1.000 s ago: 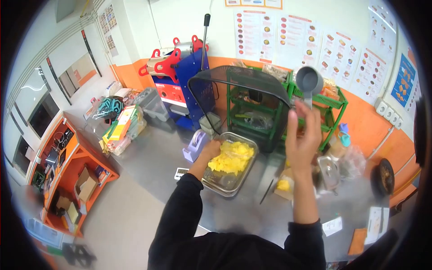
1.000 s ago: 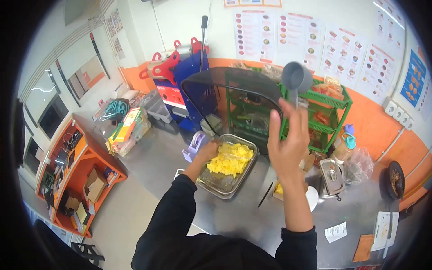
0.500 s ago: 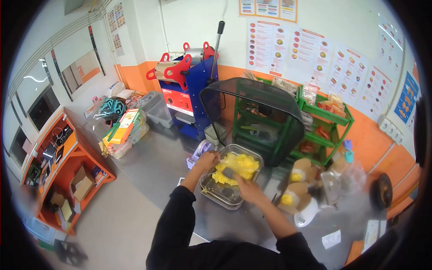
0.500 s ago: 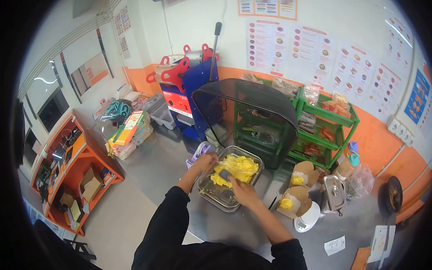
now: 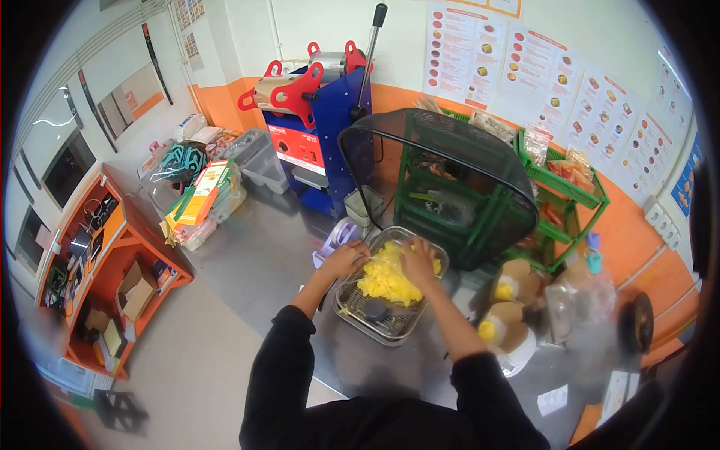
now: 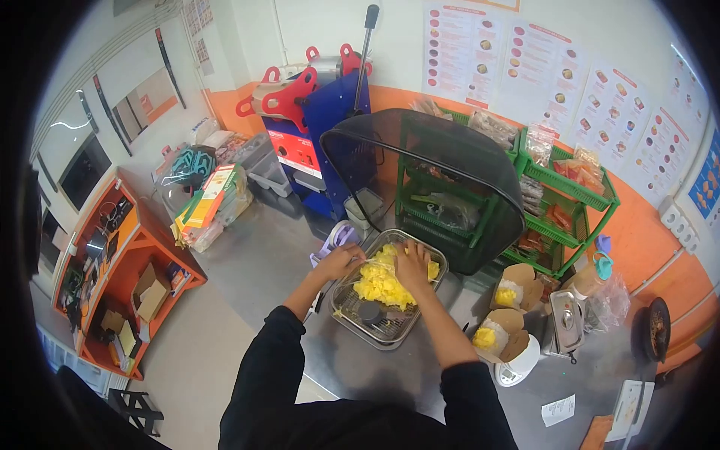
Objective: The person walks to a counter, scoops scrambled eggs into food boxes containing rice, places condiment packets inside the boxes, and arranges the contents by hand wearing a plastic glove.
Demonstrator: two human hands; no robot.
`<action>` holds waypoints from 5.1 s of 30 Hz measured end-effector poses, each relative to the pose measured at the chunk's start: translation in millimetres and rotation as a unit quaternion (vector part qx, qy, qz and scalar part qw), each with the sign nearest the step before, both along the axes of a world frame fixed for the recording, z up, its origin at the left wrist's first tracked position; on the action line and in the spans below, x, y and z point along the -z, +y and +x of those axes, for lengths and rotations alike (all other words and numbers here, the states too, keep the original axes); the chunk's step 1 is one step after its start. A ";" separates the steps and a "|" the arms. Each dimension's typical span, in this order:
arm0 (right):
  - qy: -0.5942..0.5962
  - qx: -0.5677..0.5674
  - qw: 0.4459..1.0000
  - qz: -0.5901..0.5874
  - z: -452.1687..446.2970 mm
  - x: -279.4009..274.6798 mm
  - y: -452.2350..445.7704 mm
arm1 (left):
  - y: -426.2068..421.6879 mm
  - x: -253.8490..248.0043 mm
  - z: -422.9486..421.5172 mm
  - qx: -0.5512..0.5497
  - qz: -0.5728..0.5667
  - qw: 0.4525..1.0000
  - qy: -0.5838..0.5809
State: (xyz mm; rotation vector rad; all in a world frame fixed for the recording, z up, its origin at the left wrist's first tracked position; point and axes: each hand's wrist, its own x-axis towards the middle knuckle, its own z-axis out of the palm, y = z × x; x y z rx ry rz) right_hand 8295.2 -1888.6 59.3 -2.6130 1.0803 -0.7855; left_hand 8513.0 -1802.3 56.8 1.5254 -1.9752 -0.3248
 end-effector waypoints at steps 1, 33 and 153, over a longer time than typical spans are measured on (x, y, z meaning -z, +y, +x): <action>0.001 -0.001 1.000 0.004 7.2 4.6 -9.2 | 1.2 -1.3 -0.9 -0.001 0.004 1.000 0.001; -0.209 -0.154 0.943 0.210 -132.6 11.2 176.5 | 155.3 5.9 -46.9 -0.022 -0.174 0.955 -0.238; -0.138 0.067 0.949 0.275 -177.7 -60.4 131.4 | 188.4 57.9 -181.6 -0.289 0.008 0.708 0.644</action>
